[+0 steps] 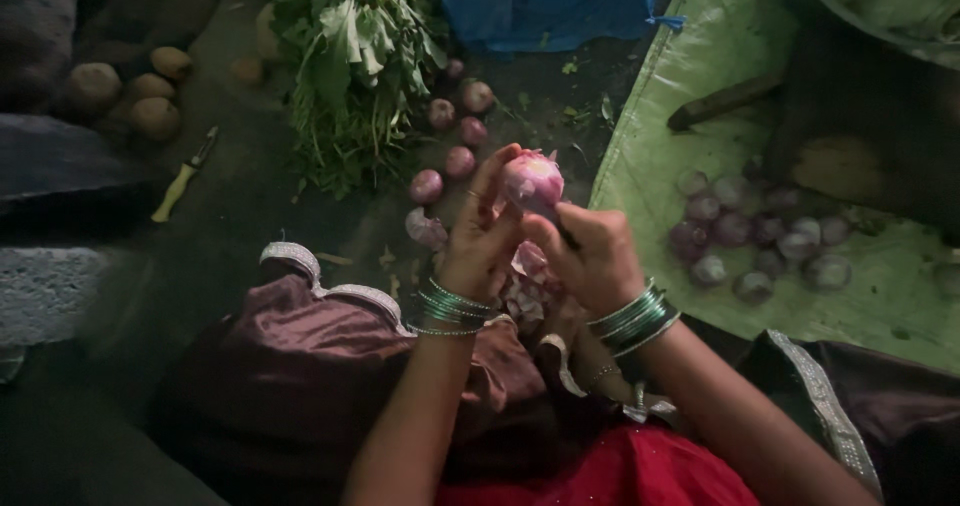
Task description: The person sits on the floor and peels red onions by hand, removing the dry outer skins. The peeled onions are placed on a green mat to the right, while the skins accumulate in the lap. A knife is visible on the floor but is not used during the peeling process.
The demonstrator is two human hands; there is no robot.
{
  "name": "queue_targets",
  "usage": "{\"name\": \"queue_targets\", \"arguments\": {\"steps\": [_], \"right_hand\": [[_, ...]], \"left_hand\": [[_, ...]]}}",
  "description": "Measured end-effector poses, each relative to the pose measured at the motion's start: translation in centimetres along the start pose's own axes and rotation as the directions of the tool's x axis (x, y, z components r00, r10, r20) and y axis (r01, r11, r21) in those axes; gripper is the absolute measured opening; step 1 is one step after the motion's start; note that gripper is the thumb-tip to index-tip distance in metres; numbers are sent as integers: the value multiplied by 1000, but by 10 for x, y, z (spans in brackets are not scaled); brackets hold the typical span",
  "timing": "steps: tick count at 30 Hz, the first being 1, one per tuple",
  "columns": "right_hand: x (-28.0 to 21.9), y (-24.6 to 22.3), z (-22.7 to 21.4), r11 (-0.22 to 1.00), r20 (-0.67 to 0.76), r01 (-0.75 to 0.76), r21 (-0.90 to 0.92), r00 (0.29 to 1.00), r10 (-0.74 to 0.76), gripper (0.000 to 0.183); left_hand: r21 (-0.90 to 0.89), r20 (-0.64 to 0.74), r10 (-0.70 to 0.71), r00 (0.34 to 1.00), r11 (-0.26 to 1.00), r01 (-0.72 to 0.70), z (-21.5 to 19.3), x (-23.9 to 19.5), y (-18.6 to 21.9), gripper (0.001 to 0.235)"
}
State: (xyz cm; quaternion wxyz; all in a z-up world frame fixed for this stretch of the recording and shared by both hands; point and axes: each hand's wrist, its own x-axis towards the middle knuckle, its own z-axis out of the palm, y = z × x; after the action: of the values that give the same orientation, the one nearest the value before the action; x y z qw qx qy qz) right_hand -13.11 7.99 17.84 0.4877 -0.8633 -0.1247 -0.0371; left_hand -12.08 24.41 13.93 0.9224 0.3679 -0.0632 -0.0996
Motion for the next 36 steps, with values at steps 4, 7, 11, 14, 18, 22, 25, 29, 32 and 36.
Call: {"name": "queue_targets", "arguments": {"steps": [4, 7, 11, 14, 18, 22, 25, 29, 32, 36], "right_hand": [[10, 1, -2, 1000, -70, 9, 16, 998, -7, 30], [12, 2, -11, 991, -24, -105, 79, 994, 107, 32], [12, 5, -20, 996, 34, -53, 73, 998, 51, 34], [9, 5, -18, 988, -22, 12, 156, 1000, -9, 29], [2, 4, -6, 995, -30, 72, -74, 997, -74, 38], [-23, -14, 13, 953, 130, 275, -128, 957, -259, 34], [-25, -18, 12, 939, 223, 325, -115, 929, -294, 32], [-16, -15, 2, 966, 213, 258, 19, 943, -256, 43], [-6, -12, -7, 997, 237, 57, 45, 969, -66, 37], [11, 3, -25, 992, 152, -81, 93, 986, 66, 28]], "left_hand": [[38, -7, -2, 1000, 999, 2, 5, 1, 10, 63], [235, 33, 31, 999, 971, -38, 8, -2, 13, 65], [282, -6, -1, 1000, 959, 3, 8, -3, 11, 64], [133, -28, -58, 998, 989, 61, 9, -6, 8, 64], [-62, -41, -80, 996, 995, 77, 12, -3, 2, 63], [-166, -117, -113, 987, 982, 93, 7, -3, 0, 63], [-258, -174, -147, 974, 961, 99, 2, -1, 0, 65], [-157, -107, -100, 989, 984, 83, -9, 1, 6, 72], [-68, -32, -47, 998, 997, 45, -14, 0, 9, 77], [108, -32, -28, 999, 994, 31, -7, 1, 10, 75]]}}
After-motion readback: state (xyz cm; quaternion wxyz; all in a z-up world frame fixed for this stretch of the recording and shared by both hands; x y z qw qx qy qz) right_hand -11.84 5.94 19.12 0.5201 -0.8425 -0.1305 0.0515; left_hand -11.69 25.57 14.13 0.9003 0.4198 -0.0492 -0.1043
